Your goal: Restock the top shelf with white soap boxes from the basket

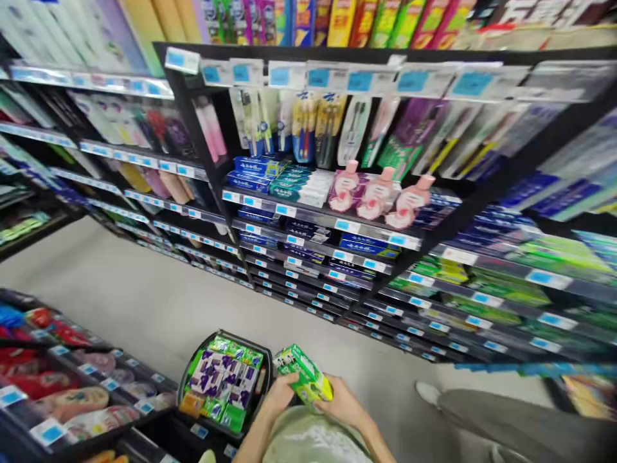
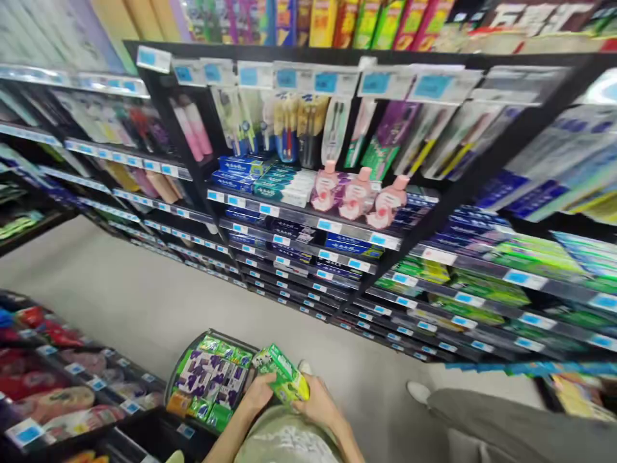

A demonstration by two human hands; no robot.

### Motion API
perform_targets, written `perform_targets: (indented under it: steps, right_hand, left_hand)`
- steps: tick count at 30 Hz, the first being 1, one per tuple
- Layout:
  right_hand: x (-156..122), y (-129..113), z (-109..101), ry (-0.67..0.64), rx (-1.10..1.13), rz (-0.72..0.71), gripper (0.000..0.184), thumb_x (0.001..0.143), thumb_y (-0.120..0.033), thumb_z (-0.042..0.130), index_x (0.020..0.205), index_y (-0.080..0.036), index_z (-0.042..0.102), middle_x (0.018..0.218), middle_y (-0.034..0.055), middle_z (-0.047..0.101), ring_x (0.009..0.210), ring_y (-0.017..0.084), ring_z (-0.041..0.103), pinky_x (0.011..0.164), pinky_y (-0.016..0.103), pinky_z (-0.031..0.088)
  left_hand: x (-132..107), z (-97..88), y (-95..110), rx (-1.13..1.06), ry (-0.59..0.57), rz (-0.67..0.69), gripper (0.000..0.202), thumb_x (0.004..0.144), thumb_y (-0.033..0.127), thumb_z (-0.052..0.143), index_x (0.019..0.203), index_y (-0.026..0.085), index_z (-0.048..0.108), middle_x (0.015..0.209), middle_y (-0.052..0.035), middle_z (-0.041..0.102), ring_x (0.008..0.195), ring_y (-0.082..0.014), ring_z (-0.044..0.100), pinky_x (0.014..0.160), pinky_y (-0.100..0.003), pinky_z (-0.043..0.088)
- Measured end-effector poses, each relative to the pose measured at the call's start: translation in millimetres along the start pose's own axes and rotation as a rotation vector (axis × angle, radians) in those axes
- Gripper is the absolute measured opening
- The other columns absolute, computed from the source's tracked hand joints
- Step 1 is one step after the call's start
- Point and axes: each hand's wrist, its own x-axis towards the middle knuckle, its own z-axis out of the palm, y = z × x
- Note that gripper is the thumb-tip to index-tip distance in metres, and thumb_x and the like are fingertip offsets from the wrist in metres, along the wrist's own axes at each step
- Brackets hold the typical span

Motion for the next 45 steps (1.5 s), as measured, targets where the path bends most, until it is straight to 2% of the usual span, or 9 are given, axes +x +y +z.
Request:
perform_targets:
  steps: [8,16,21,27,30,33,37,42,45]
  right_hand:
    - [99,-66,-37,-0.243,-0.224,-0.232,0.024,0.07,-0.028,0.072,0.091,-0.017,0.068,0.076,-0.0019,0.063,0.072,0.016,0.054,0.073,0.026,0.045]
    - [198,-133,14,-0.484,-0.447,-0.255,0.045,0.082,-0.043,0.069,0.12,-0.022,0.06,0.108,0.0086,0.069,0.102,0.03,0.061,0.088,0.037,0.046]
    - [289,-189,55,-0.578,-0.367,-0.254,0.037,0.085,-0.044,0.065,0.112,-0.022,0.056,0.101,0.006,0.071,0.098,0.028,0.066,0.083,0.034,0.048]
    - [422,-325,165,-0.738,-0.208,-0.319,0.052,0.092,-0.066,0.051,0.113,-0.019,0.056,0.098,0.009,0.072,0.09,0.027,0.069,0.079,0.036,0.053]
    - [478,-403,228,-0.927,-0.236,-0.391,0.056,0.086,-0.067,0.061,0.113,-0.018,0.06,0.104,0.0087,0.072,0.095,0.027,0.067,0.083,0.036,0.055]
    - [522,-467,281,-1.201,-0.382,-0.446,0.058,0.079,-0.064,0.073,0.113,-0.018,0.064,0.099,0.0059,0.072,0.091,0.026,0.067,0.082,0.034,0.055]
    - [566,-529,355,-1.522,-0.634,-0.497,0.059,0.077,-0.063,0.075,0.116,-0.019,0.065,0.099,0.0047,0.073,0.091,0.026,0.067,0.081,0.033,0.057]
    - [569,-589,472,-1.634,-0.589,-0.679,0.062,0.071,-0.057,0.082,0.118,-0.023,0.062,0.116,0.0085,0.069,0.109,0.03,0.065,0.089,0.037,0.058]
    - [551,-627,537,-1.62,-0.399,-0.697,0.061,0.067,-0.054,0.085,0.113,-0.021,0.062,0.116,0.0104,0.067,0.107,0.029,0.064,0.082,0.037,0.058]
  left_hand:
    - [52,15.3,22,-0.141,0.017,0.147,0.047,0.052,0.019,0.094,0.094,0.015,0.072,0.091,-0.009,0.078,0.111,-0.0383,0.07,0.108,-0.048,0.047]
    - [72,-17.2,99,-0.39,0.309,0.245,0.027,0.066,0.019,0.08,0.09,0.014,0.069,0.077,-0.0062,0.076,0.094,-0.0321,0.076,0.092,-0.044,0.06]
    - [102,-40.5,194,-0.422,0.269,0.328,0.025,0.065,0.024,0.081,0.086,0.017,0.07,0.075,-0.0072,0.076,0.09,-0.0341,0.076,0.087,-0.046,0.061]
    - [89,-100.2,380,-0.498,0.227,0.628,0.029,0.059,0.022,0.083,0.085,0.018,0.072,0.089,-0.0092,0.079,0.1,-0.0396,0.073,0.091,-0.05,0.056]
    - [64,-142.4,452,-0.544,0.275,0.796,0.034,0.054,0.016,0.084,0.085,0.015,0.071,0.096,-0.0098,0.079,0.101,-0.0377,0.072,0.093,-0.05,0.053]
    - [37,-167.9,493,-0.572,0.344,0.94,0.048,0.04,0.007,0.089,0.085,0.013,0.071,0.099,-0.0116,0.079,0.097,-0.0371,0.072,0.094,-0.05,0.052]
    - [9,-172.9,525,-0.637,0.523,1.131,0.073,0.021,-0.006,0.088,0.09,0.013,0.073,0.1,-0.0103,0.078,0.096,-0.0391,0.071,0.096,-0.053,0.052]
    - [-22,-185.5,568,-0.867,0.869,1.388,0.041,0.059,0.017,0.087,0.098,0.02,0.075,0.095,-0.0083,0.078,0.107,-0.0398,0.07,0.104,-0.056,0.045]
    - [-46,-208.0,603,-0.983,0.95,1.523,0.036,0.067,0.018,0.077,0.103,0.021,0.073,0.1,-0.0106,0.078,0.115,-0.0422,0.068,0.105,-0.061,0.042]
